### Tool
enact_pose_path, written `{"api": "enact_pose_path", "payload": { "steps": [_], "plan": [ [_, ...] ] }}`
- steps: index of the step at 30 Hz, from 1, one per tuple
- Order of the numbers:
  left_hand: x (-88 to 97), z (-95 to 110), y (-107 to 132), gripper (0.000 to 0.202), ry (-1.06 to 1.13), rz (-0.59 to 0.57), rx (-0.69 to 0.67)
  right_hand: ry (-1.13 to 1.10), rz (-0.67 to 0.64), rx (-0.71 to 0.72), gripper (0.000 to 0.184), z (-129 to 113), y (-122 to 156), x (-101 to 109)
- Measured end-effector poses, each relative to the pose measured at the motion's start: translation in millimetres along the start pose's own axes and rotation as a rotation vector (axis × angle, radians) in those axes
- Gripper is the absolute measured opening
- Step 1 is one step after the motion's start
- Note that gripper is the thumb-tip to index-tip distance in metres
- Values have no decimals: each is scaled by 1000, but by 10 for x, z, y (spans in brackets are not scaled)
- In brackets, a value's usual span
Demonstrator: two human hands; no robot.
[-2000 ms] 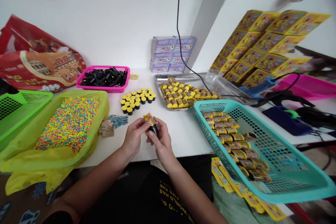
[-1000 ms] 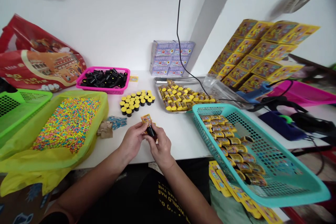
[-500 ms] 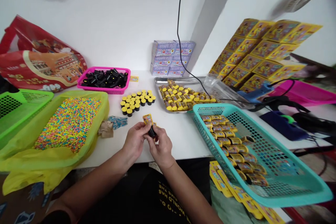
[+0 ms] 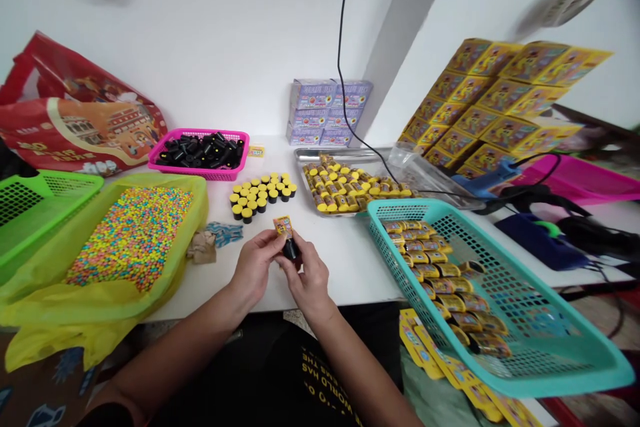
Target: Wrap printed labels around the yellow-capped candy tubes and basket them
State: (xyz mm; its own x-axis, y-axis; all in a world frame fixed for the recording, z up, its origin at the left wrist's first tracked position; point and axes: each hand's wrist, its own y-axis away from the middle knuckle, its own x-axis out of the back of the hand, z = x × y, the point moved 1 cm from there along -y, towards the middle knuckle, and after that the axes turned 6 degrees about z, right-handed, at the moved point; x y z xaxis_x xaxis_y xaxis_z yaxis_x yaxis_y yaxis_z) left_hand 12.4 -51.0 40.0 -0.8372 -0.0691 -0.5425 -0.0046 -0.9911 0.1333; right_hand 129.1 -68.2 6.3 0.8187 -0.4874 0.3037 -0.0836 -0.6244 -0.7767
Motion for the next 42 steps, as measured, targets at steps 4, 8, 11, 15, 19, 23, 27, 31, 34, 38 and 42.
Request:
{"api": "enact_pose_path", "payload": {
  "steps": [4,8,11,15,19,23,27,31,34,38,42],
  "plan": [
    [-6,54,1,22,-40,46,-67,-32,-57,57,64,33,-11,1],
    [22,64,-46,25,23,24,44,-26,-90,69,66,78,0,-5],
    [26,47,-84,26,34,15,90,-13,-85,60,66,80,13,-15],
    [-15,31,-82,25,20,32,88,-6,-73,61,66,67,22,-22],
    [-55,16,-52,26,16,42,45,29,-50,87,61,75,28,-34],
    [-65,-25,-56,26,22,43,17,51,-26,100,56,100,38,-57],
    [-70,-73,-64,25,66,28,82,65,3,116,58,124,75,-66],
    [-68,-100,-56,23,97,8,132,92,38,170,62,135,108,-54],
    [-66,-95,-50,24,110,-7,140,85,49,149,60,132,98,-35],
    [-71,-78,-61,25,118,-21,155,32,52,45,53,110,62,-6],
    [-71,-82,-98,22,83,35,118,-68,39,-75,47,91,57,-3]
  ]
}}
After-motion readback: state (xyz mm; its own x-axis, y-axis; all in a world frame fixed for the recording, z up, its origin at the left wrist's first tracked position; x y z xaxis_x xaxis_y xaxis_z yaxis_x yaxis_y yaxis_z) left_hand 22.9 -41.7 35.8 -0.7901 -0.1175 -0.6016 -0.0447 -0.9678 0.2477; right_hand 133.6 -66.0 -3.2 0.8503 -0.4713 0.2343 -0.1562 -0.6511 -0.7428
